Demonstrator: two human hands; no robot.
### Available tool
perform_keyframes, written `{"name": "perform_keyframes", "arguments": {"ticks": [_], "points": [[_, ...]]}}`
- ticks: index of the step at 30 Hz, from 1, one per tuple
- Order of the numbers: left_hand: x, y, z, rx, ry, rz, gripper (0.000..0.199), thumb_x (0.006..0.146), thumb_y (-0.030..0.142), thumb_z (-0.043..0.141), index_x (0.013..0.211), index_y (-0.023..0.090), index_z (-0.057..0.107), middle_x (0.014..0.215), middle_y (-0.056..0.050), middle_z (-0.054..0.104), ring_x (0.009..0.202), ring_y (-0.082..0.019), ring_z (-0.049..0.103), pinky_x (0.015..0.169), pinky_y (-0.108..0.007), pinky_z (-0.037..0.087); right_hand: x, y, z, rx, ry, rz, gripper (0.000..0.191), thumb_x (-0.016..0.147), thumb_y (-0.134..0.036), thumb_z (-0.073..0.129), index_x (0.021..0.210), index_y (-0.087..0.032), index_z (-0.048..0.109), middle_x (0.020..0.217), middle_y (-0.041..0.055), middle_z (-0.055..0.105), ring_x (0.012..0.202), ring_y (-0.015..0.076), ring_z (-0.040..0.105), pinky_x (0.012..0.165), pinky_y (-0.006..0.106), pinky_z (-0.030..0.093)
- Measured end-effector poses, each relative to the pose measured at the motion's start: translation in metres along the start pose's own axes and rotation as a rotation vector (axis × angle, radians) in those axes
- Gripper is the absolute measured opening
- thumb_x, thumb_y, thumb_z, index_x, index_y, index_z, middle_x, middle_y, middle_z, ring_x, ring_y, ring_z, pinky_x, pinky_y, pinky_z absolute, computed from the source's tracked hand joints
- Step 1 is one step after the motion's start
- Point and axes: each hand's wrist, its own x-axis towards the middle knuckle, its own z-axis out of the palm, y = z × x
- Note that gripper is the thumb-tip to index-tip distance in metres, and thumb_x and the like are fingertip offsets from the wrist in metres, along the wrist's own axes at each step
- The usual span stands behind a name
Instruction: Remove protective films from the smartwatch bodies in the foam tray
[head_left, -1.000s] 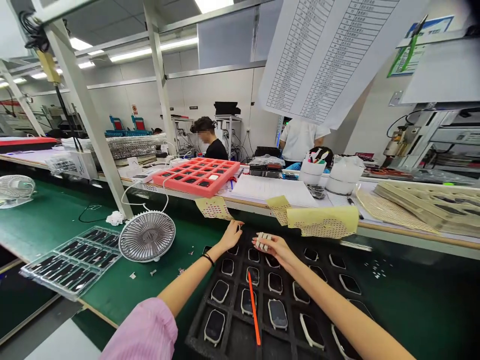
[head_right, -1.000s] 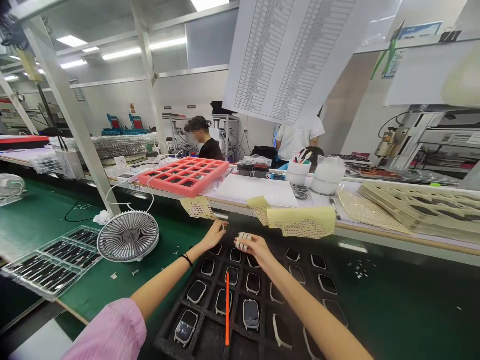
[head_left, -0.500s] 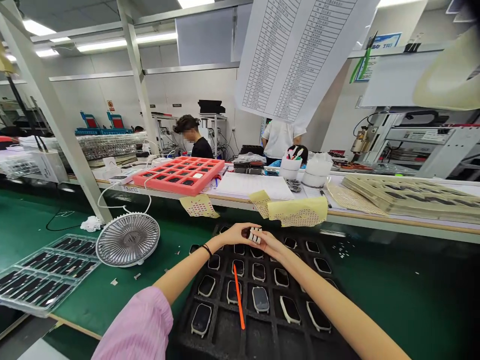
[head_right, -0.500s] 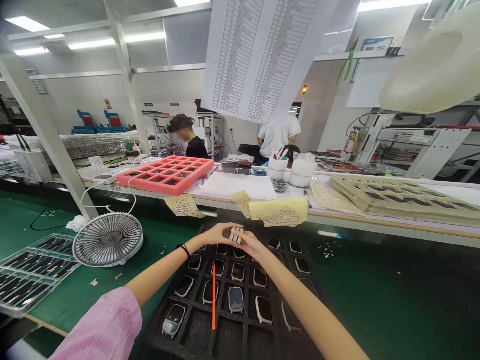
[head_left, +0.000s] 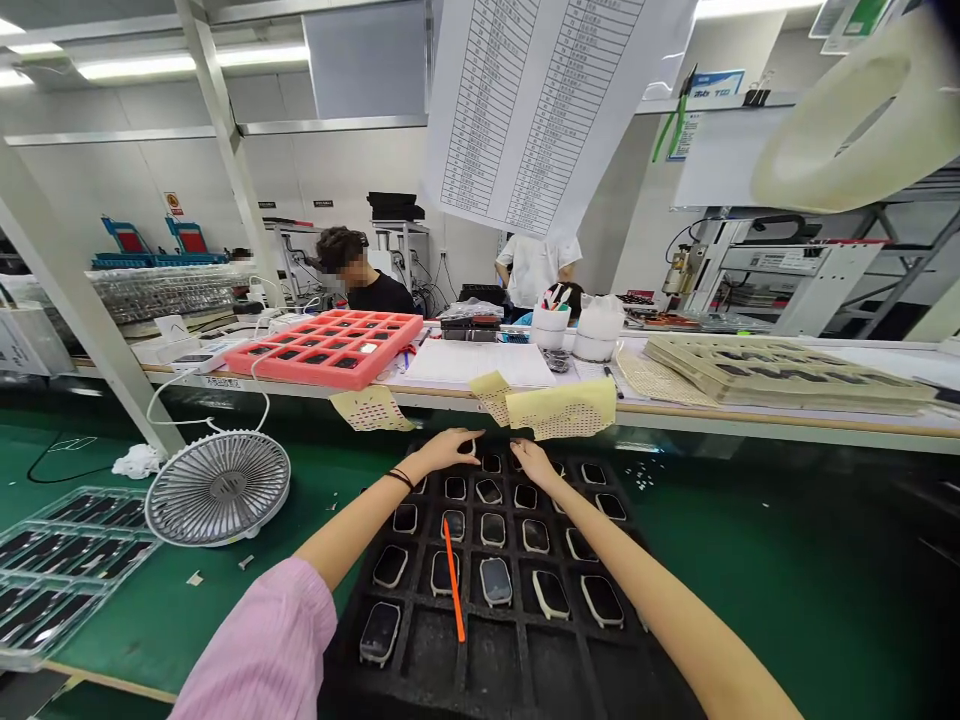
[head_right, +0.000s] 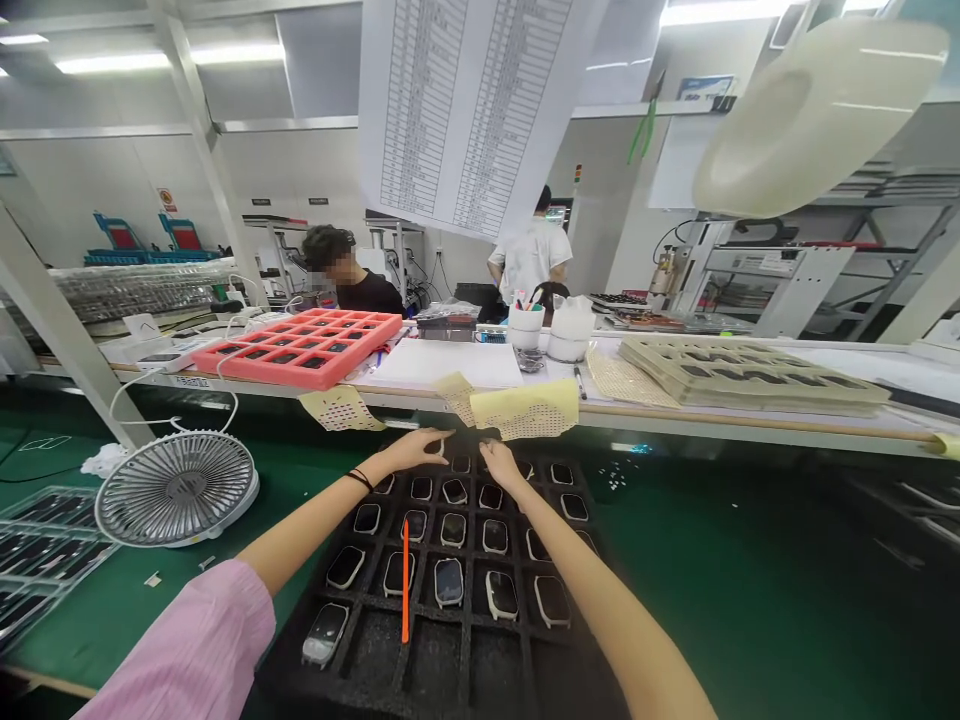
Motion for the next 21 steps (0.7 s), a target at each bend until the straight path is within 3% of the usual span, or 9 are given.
{"name": "perform_keyframes", "arguments": {"ticks": [3,5,7,9,13,15,18,21], "points": [[-0.020,-0.017,0.003,0.088,-0.068,-0.033,0.057,0.086,0.043,0.055,0.139,0.033,0.036,0.146,-0.008,0.035,0.135,-0.030,0.032,0.112,-0.052,0.024,-0.007,-0.001,0.007,-0.165,0.009,-0.073,0.039,0.089,-0.022,0.042,0.123,-0.007,0.053,0.105,0.0166,0.062,0.106,0.0243,0.056,0.096,0.042,0.039],[-0.029,-0.024,0.008,0.122,-0.115,-0.050,0.049,0.092,0.043,0.042,0.139,0.035,0.033,0.150,-0.004,0.027,0.140,-0.026,0.022,0.115,-0.055,0.015,-0.018,-0.002,0.011,-0.262,0.017,-0.158,0.048,0.090,-0.025,0.037,0.135,-0.007,0.043,0.128,0.0221,0.049,0.125,0.0298,0.041,0.105,0.048,0.028],[-0.032,-0.028,0.012,0.147,-0.146,-0.059,0.046,0.095,0.041,0.033,0.140,0.034,0.031,0.150,-0.003,0.024,0.142,-0.024,0.019,0.115,-0.056,0.012,-0.029,-0.004,0.014,-0.338,-0.023,-0.259,0.053,0.092,-0.032,0.034,0.141,-0.012,0.036,0.144,0.0178,0.034,0.136,0.0292,0.026,0.111,0.049,0.016],[-0.027,-0.023,0.012,0.171,-0.146,-0.055,0.046,0.095,0.039,0.033,0.140,0.029,0.034,0.149,-0.006,0.028,0.140,-0.026,0.022,0.115,-0.056,0.015,-0.039,-0.004,0.016,-0.396,-0.116,-0.337,0.055,0.093,-0.040,0.034,0.142,-0.015,0.036,0.148,0.0123,0.031,0.139,0.0255,0.022,0.114,0.047,0.012],[0.004,0.013,0.010,0.201,-0.056,0.035,0.042,0.095,0.029,0.031,0.129,0.014,0.050,0.136,-0.014,0.046,0.130,-0.025,0.039,0.112,-0.044,0.028,-0.053,-0.002,0.015,-0.470,-0.246,-0.388,0.061,0.093,-0.049,0.028,0.141,-0.012,0.037,0.149,0.0131,0.028,0.141,0.0245,0.019,0.115,0.046,0.009],[0.026,0.041,0.015,0.193,-0.051,0.129,0.039,0.094,0.025,0.031,0.125,0.015,0.053,0.128,-0.011,0.053,0.121,-0.020,0.047,0.107,-0.034,0.037,-0.061,-0.001,0.012,-0.478,-0.263,-0.403,0.064,0.094,-0.052,0.023,0.142,-0.012,0.035,0.150,0.0133,0.026,0.142,0.0249,0.016,0.115,0.046,0.010],[0.058,0.078,0.032,0.182,-0.152,0.270,0.033,0.091,0.023,0.043,0.121,0.021,0.056,0.124,-0.006,0.057,0.116,-0.017,0.051,0.101,-0.027,0.042,-0.072,-0.001,0.004,-0.467,-0.270,-0.409,0.065,0.093,-0.055,0.023,0.143,-0.015,0.033,0.149,0.0130,0.029,0.140,0.0265,0.019,0.113,0.044,0.019],[0.084,0.098,0.049,0.199,-0.245,0.311,0.037,0.085,0.020,0.052,0.122,0.019,0.055,0.126,-0.007,0.056,0.115,-0.020,0.052,0.098,-0.029,0.044,-0.078,-0.001,-0.001,-0.467,-0.260,-0.397,0.063,0.094,-0.053,0.026,0.143,-0.015,0.034,0.146,0.0149,0.034,0.138,0.0289,0.026,0.110,0.046,0.026]]}}
